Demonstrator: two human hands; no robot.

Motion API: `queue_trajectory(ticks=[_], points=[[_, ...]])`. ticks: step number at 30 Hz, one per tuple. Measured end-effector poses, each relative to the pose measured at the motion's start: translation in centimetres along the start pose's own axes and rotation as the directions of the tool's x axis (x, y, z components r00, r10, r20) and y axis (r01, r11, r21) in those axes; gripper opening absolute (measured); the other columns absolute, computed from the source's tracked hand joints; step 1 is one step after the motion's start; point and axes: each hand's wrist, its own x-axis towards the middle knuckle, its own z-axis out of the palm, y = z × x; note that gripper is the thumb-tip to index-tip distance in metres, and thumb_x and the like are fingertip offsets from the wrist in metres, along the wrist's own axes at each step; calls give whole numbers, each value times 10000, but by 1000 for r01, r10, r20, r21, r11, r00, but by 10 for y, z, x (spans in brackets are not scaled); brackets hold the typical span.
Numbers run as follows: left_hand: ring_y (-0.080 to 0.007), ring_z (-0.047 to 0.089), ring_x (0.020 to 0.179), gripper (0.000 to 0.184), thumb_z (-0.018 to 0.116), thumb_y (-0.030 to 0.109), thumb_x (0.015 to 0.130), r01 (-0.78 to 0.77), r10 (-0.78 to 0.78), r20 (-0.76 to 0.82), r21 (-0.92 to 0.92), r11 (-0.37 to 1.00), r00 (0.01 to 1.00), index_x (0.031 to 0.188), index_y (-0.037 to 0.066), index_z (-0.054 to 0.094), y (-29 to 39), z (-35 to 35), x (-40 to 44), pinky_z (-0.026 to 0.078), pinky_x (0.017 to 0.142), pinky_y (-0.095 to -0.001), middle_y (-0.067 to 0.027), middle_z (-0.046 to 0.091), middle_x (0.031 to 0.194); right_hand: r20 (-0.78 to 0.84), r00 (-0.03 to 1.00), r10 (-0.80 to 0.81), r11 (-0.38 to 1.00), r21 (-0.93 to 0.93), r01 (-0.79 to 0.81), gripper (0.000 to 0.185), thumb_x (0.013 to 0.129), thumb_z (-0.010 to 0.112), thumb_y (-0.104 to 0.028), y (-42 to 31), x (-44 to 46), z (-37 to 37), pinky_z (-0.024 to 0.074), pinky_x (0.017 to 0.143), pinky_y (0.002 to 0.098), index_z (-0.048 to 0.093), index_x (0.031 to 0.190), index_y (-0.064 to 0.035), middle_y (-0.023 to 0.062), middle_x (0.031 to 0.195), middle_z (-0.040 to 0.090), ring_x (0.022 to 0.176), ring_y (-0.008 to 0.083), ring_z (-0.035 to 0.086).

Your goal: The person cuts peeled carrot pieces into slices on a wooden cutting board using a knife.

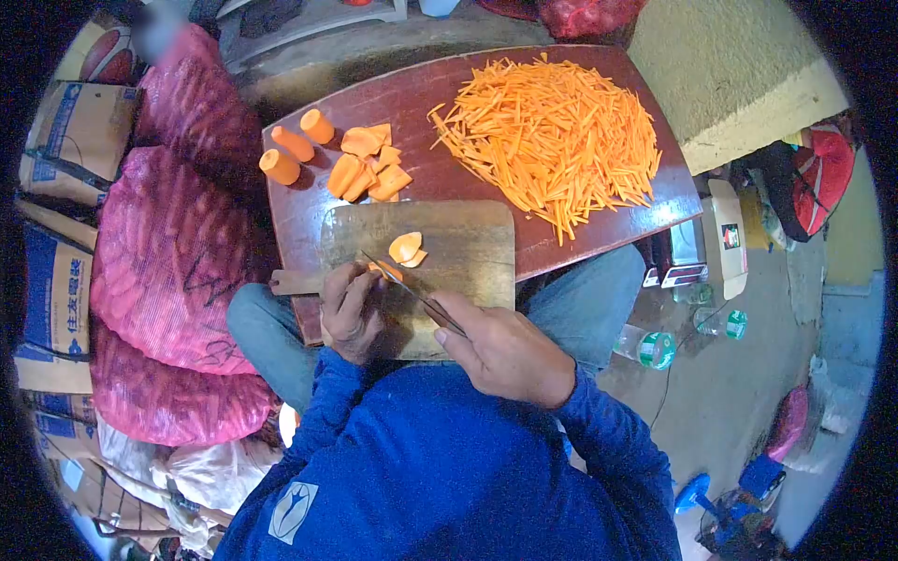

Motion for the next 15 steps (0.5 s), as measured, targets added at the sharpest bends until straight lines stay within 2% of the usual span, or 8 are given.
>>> queue_trajectory(ticks=[4,6,7,9,12,13,15], points=[[-355,673,993,273,836,-22,806,-24,23,-11,-22,999,1000,1065,6,752,4,-1,7,552,843,-443,-146,683,1102,8,1000,2,999,-50,-2,413,1069,583,-186,16,22,14,552,817,513,524,1435,-4,298,1016,693,971,525,688],[-350,681,1010,248,830,-19,821,-1,1,-7,-16,1000,1000,1053,12,751,6,-1,5,559,856,-434,-147,683,1118,-78,987,-138,987,-88,131,338,1062,590,-198,41,41,34,545,750,593,537,1355,-38,332,977,688,918,548,675],[-345,690,1028,223,825,-15,835,23,-23,-16,-5,1000,1000,1042,18,750,7,1,6,565,869,-426,-149,683,1134,-75,987,-141,986,-97,134,338,1062,590,-198,44,44,31,545,750,593,537,1355,-38,332,977,688,918,548,675],[-340,688,1029,209,826,-11,843,46,-46,-17,-10,999,999,1035,21,749,9,1,4,565,873,-423,-147,682,1133,-75,990,-121,991,40,125,333,1062,591,-196,42,46,29,544,759,588,544,1348,-32,328,981,687,930,547,674],[-337,686,1027,214,821,-12,840,55,-55,-16,-2,998,998,1040,23,751,7,0,6,563,883,-422,-146,680,1127,-103,984,-147,986,63,154,318,1070,585,-203,36,39,26,536,746,576,552,1335,-30,319,950,684,911,547,673],[-338,685,1025,233,815,-17,829,64,-64,-15,10,998,998,1051,22,754,7,0,5,562,889,-424,-148,677,1121,-102,984,-147,986,65,154,318,1070,585,-203,31,33,20,536,746,576,552,1335,-30,319,950,684,911,547,673],[-341,674,1004,258,820,-28,815,50,-49,-6,9,999,999,1059,21,752,7,-3,6,556,869,-427,-145,671,1101,-30,999,-27,997,76,29,311,1081,574,-215,14,18,5,525,733,566,549,1330,-31,315,919,675,895,541,675]])
